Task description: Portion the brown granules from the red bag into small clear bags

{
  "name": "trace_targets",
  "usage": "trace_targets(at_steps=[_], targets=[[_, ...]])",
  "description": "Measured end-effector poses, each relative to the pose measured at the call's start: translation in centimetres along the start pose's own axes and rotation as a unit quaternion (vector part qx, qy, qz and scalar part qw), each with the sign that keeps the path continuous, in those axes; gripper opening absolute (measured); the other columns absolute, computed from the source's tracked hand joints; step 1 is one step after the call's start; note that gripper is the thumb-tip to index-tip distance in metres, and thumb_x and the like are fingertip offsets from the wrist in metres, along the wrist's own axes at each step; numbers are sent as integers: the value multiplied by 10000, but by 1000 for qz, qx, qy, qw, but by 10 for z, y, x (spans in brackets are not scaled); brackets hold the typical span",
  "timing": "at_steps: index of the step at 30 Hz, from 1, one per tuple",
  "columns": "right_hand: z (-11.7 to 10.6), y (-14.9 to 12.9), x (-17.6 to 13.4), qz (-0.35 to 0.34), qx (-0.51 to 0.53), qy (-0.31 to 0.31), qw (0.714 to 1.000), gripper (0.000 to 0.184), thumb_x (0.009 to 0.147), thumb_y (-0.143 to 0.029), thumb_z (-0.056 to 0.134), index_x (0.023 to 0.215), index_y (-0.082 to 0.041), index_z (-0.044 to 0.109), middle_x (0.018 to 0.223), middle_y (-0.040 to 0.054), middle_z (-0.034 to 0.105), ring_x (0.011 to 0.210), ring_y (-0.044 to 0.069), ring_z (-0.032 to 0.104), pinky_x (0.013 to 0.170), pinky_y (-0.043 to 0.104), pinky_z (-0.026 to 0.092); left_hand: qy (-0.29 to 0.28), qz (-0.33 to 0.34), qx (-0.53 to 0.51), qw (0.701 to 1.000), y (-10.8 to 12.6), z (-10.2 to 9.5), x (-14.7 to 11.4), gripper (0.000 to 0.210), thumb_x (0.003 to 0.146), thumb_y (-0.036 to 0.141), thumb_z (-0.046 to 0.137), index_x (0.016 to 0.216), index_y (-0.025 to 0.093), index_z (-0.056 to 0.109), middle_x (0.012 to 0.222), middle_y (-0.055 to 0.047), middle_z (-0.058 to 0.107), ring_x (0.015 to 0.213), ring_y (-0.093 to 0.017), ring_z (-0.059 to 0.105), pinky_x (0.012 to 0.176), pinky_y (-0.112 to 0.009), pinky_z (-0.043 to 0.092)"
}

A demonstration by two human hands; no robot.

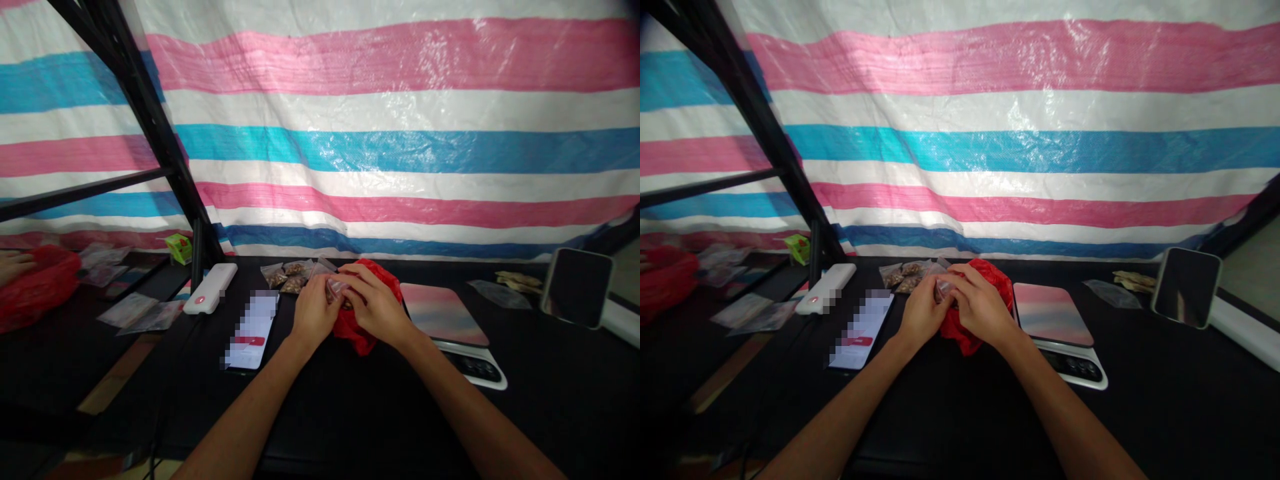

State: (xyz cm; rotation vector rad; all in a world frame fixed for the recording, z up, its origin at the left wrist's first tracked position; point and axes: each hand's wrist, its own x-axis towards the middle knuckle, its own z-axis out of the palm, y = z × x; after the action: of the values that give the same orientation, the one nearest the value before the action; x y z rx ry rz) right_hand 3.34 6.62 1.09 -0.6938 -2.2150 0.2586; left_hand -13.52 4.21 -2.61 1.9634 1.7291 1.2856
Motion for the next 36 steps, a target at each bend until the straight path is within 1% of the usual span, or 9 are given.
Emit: trace_targets(at_steps=[2,4,8,13,20,23,27,31,36], targets=[[0,1,0,-2,-14,-4,1000,479,1003,-119,484,1413,-325,620,1386,75,604,1275,252,604,1119,445,509,2,-12,-31,999,2,1,0,230,919,329,650,1111,206,619,1088,-83,705,1028,-281,683,919,-434,539],[-1,2,0,1,-28,1,1000,455,1009,-155,507,1422,-312,617,1368,91,608,1254,264,616,1094,451,528,14,-11,-80,997,4,3,0,247,895,325,681,1099,212,599,1063,-58,688,977,-240,674,879,-382,531],[-4,4,-1,4,-34,12,999,449,995,-137,505,1391,-303,636,1372,96,613,1261,275,620,1077,451,542,36,27,-133,990,8,3,1,255,873,297,705,1083,206,593,1048,-46,653,956,-207,643,874,-347,505],[-6,-1,-1,-24,-4,5,1000,516,971,-65,472,1392,-326,614,1422,56,602,1323,248,584,1134,443,495,44,45,-128,990,7,1,2,226,873,253,691,1076,202,608,1062,-52,657,1008,-225,635,924,-368,491],[-5,-10,0,33,12,-49,998,531,921,-215,678,1431,-313,565,1352,92,561,1221,279,610,1063,464,527,3,79,-87,993,-7,4,0,317,847,193,625,1162,197,582,1146,-92,682,1065,-273,645,951,-412,506],[-2,-9,-1,42,23,-49,998,499,935,-174,643,1407,-313,562,1339,89,556,1216,266,611,1056,454,528,1,75,-85,994,-5,3,0,336,840,176,621,1172,196,578,1164,-93,683,1091,-273,645,968,-413,506],[0,-8,-1,45,17,0,999,380,954,-196,631,1319,-296,597,1297,88,572,1209,270,615,1049,446,531,-24,35,-73,996,0,1,1,349,891,271,651,1223,204,566,1192,-97,693,1088,-273,667,944,-401,518],[-1,-6,1,43,11,66,997,317,966,-246,640,1279,-273,604,1248,88,585,1194,267,615,1055,430,525,-50,18,-56,997,2,-1,1,292,967,340,593,1235,227,573,1175,-87,718,1074,-268,689,927,-388,514],[-2,0,1,46,7,123,991,256,974,-282,628,1230,-280,619,1180,85,583,1123,269,632,1005,431,551,-25,-49,-31,998,3,-4,-1,210,973,373,581,1130,240,540,1053,-79,741,940,-277,728,781,-347,500]])
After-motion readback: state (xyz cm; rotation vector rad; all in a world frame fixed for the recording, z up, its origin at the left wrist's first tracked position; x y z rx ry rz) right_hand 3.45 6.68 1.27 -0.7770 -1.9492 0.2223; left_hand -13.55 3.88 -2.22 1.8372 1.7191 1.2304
